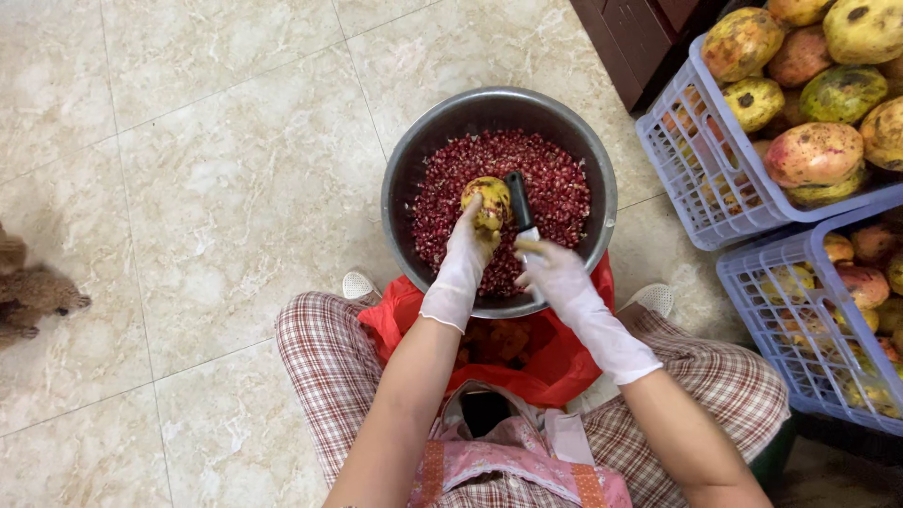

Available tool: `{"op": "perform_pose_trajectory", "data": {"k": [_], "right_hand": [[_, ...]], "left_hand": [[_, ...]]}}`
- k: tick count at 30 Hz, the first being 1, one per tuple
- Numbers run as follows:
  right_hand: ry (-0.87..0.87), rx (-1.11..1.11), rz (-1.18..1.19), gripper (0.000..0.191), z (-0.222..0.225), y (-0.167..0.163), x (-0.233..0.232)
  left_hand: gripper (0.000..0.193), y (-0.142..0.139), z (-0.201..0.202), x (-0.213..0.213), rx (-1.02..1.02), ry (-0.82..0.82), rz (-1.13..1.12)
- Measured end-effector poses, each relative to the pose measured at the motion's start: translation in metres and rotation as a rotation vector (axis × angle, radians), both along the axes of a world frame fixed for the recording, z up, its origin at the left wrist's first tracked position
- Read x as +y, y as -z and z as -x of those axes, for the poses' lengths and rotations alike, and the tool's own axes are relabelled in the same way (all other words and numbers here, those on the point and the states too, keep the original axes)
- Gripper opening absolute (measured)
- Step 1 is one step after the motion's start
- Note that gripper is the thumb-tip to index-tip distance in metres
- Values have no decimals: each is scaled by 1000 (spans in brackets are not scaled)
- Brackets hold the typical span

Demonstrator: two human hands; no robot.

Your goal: The person sits on the floor and uses a knife to cut open pomegranates, then separates the seeds from the rind by hand. The seeds are collected in a metal bowl, and the rinds are discarded into a red bag.

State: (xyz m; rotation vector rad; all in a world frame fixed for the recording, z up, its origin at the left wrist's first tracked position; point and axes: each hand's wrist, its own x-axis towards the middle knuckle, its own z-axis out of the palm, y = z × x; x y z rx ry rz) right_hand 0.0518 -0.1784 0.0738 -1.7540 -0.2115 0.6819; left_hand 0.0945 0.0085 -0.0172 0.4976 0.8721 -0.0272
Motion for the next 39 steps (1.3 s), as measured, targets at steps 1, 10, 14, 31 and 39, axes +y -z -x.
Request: {"op": "perform_pose_trajectory", "data": {"k": [1, 10, 14, 31, 39], "right_hand": [[136, -27, -53, 66, -1, -5, 3], [158, 129, -65, 31, 29, 0, 22], [164, 184, -328, 23, 33, 18, 11], [217, 249, -289, 19, 40, 31, 8], [228, 261, -146, 27, 39, 21, 12]], "left_hand": [[58, -2, 1, 0, 15, 16, -32], [45, -3, 21, -4, -165, -153, 118], [46, 6, 16, -3, -132, -225, 367], [52, 4, -6, -4, -221, -167, 418], [42, 14, 2, -2, -213, -85, 365]]}}
